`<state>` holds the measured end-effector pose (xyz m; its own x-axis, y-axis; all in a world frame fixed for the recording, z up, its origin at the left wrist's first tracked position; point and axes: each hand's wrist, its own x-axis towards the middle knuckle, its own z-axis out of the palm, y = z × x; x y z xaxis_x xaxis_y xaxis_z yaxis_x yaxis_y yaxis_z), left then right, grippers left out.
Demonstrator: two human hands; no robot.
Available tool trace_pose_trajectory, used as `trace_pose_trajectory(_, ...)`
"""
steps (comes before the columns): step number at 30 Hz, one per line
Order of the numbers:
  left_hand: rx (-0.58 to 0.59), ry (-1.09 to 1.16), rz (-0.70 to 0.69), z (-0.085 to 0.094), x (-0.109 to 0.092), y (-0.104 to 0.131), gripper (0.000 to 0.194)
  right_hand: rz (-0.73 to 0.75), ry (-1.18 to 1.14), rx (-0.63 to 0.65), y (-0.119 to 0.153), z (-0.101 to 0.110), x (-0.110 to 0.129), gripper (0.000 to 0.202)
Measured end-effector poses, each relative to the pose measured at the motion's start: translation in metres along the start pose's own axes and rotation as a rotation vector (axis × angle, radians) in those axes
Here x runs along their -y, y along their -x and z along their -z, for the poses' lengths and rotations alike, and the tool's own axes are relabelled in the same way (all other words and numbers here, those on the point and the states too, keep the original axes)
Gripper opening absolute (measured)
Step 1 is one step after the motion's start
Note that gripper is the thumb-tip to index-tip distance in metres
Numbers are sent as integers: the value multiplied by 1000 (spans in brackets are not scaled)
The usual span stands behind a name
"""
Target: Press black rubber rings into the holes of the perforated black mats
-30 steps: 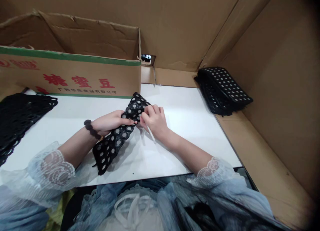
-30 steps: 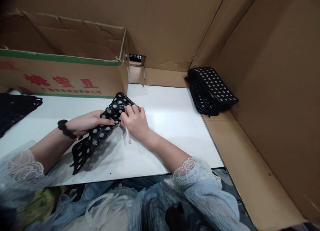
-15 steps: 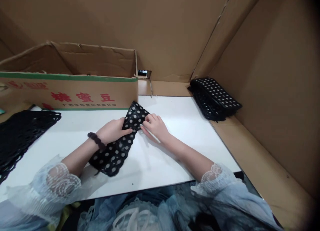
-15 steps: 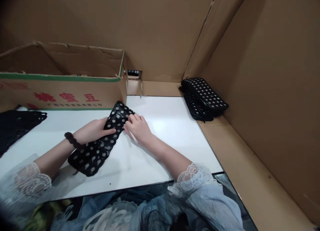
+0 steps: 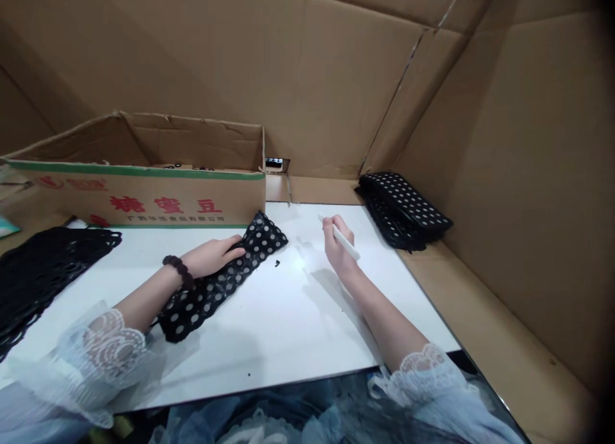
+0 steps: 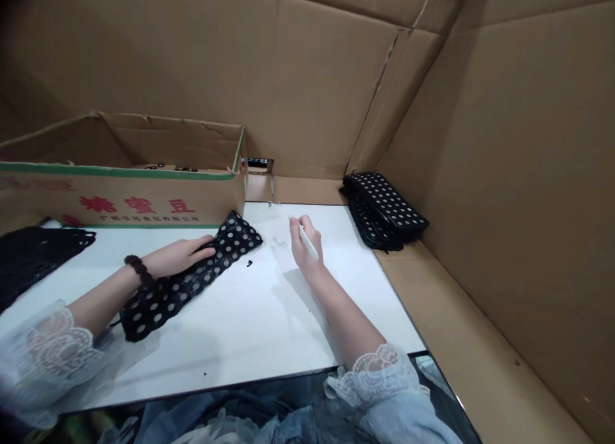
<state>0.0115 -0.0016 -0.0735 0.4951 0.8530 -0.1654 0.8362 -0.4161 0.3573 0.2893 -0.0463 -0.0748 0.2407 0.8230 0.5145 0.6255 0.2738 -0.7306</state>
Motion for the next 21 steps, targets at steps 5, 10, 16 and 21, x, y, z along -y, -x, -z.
trace_pose_trajectory(5, 342, 257, -352, 8, -24, 19, 39, 78, -76, 54, 8, 2, 23, 29)
trace_pose_trajectory(10, 309, 375, -504, 8, -42, 24, 33, 49, -222, 422, 30, -19, 42, 29)
trace_pose_trajectory(16, 16, 333, -387, -11, -32, 12, 32, 3, -50, 434, 39, -35, 33, 32)
trace_pose_trajectory(21, -62, 356, -355, -22, -39, 9, 26, -3, 9, 324, 36, -39, 24, 33)
